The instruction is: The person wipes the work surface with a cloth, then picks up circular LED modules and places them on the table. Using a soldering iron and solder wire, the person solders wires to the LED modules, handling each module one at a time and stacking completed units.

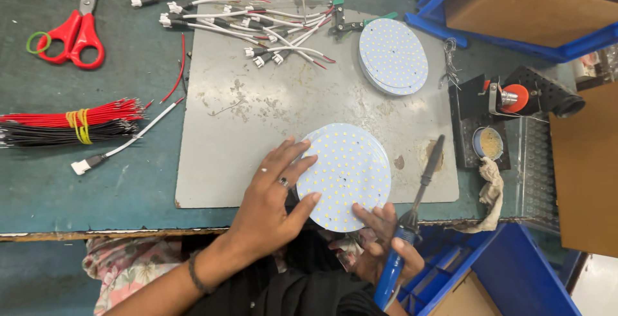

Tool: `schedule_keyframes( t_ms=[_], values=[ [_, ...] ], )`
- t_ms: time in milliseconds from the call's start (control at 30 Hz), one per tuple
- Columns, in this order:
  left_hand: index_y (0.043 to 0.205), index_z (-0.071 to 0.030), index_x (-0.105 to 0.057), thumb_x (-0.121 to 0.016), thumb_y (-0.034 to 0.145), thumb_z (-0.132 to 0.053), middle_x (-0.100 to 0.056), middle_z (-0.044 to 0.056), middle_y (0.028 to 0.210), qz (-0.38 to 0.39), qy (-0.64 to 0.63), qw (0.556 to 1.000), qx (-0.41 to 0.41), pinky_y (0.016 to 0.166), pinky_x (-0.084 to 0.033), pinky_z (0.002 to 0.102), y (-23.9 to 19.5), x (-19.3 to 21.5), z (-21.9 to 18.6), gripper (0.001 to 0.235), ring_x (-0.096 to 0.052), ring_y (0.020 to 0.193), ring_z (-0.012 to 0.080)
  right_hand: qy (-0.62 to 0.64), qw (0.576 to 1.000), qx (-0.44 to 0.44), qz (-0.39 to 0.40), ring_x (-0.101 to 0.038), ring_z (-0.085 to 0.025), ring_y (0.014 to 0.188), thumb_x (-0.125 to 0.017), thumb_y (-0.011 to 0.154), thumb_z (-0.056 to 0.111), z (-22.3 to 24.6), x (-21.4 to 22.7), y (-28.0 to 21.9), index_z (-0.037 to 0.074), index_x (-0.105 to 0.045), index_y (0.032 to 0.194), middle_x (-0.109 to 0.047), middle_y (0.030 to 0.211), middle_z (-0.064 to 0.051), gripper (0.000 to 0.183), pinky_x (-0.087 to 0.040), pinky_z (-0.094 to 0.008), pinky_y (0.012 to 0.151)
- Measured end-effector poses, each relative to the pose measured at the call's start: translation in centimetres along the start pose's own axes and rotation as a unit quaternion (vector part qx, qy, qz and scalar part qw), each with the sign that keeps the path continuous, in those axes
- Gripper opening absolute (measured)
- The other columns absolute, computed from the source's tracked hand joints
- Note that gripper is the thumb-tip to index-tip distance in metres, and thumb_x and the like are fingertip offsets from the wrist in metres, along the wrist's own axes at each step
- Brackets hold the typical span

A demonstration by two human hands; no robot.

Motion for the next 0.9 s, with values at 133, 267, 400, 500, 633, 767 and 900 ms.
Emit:
schedule_keyframes(
  t_ms=[133,267,400,500,633,767,900],
  values=[
    [0.137,-0.003,-0.061,-0.067,0.094,-0.022,-0.054,0.016,0.151,0.059,0.04,0.995,-0.067,0.122,-0.031,0.052,2.6,0.1,1.3,0.048,-0.038,0.148,0.0435,-0.364,0.872,0.323,0.06,-0.068,-0.033,0.132,-0.056,0.106,0.021,1.1,-3.9,2.0,0.019,-0.032,0.133,-0.051,0.153,-0.024,0.036,-0.06,-0.05,0.108],
    [0.136,-0.004,-0.062,-0.067,0.089,-0.022,-0.053,0.015,0.151,0.165,0.055,0.977,-0.125,0.116,-0.033,0.052,6.0,-0.2,2.8,0.05,-0.038,0.145,0.046,-0.423,0.833,0.337,0.12,-0.047,-0.04,0.141,-0.059,0.105,0.023,2.7,-6.4,5.5,0.018,-0.03,0.133,-0.049,0.152,-0.025,0.041,-0.053,-0.054,0.113],
    [0.132,-0.007,-0.065,-0.067,0.086,-0.02,-0.054,0.011,0.152,0.227,0.045,0.964,-0.133,0.113,-0.038,0.05,8.1,-0.9,3.3,0.048,-0.04,0.144,0.0465,-0.451,0.831,0.308,0.109,-0.063,-0.035,0.135,-0.063,0.103,0.029,2.5,-7.2,5.4,0.019,-0.027,0.135,-0.048,0.156,-0.025,0.049,-0.048,-0.05,0.116],
    [0.132,-0.006,-0.066,-0.07,0.087,-0.021,-0.055,0.013,0.15,0.207,0.025,0.965,-0.159,0.112,-0.04,0.049,8.4,-0.8,3.2,0.047,-0.042,0.142,0.046,-0.431,0.839,0.315,0.105,-0.057,-0.036,0.139,-0.066,0.104,0.031,1.8,-7.1,4.5,0.019,-0.027,0.136,-0.039,0.159,-0.027,0.052,-0.052,-0.05,0.115],
    [0.129,-0.007,-0.068,-0.07,0.094,-0.02,-0.065,0.012,0.135,0.109,-0.024,0.99,-0.086,0.113,-0.046,0.045,7.7,2.3,4.0,0.038,-0.06,0.131,0.0337,-0.416,0.826,0.374,0.074,-0.058,-0.029,0.131,-0.066,0.099,0.041,1.4,-6.7,5.2,0.018,-0.027,0.135,-0.046,0.157,-0.02,0.058,-0.055,-0.044,0.104],
    [0.107,-0.007,-0.076,-0.074,0.091,-0.016,-0.07,0.011,0.112,-0.086,0.116,0.989,0.01,0.095,-0.051,0.043,5.6,8.3,6.6,0.018,-0.066,0.11,0.0337,-0.421,0.798,0.431,0.01,-0.048,-0.036,0.147,-0.059,0.104,0.041,3.0,-5.9,5.8,0.013,-0.029,0.134,-0.042,0.15,-0.015,0.05,-0.059,-0.049,0.102],
    [0.1,-0.011,-0.081,-0.08,0.088,-0.02,-0.068,0.011,0.107,-0.093,0.295,0.949,0.06,0.09,-0.043,0.048,3.2,10.3,8.6,0.016,-0.06,0.106,0.0346,-0.46,0.781,0.421,0.035,-0.043,-0.031,0.151,-0.055,0.112,0.033,4.9,-5.8,5.6,0.013,-0.023,0.142,-0.04,0.164,-0.019,0.048,-0.056,-0.045,0.105]
  ],
)
Point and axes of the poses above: each hand's wrist, its own y-axis towards the middle knuckle, its own x-axis out of the back of the hand, z = x × y, the point moved 2 cm from there along y, towards the middle knuckle
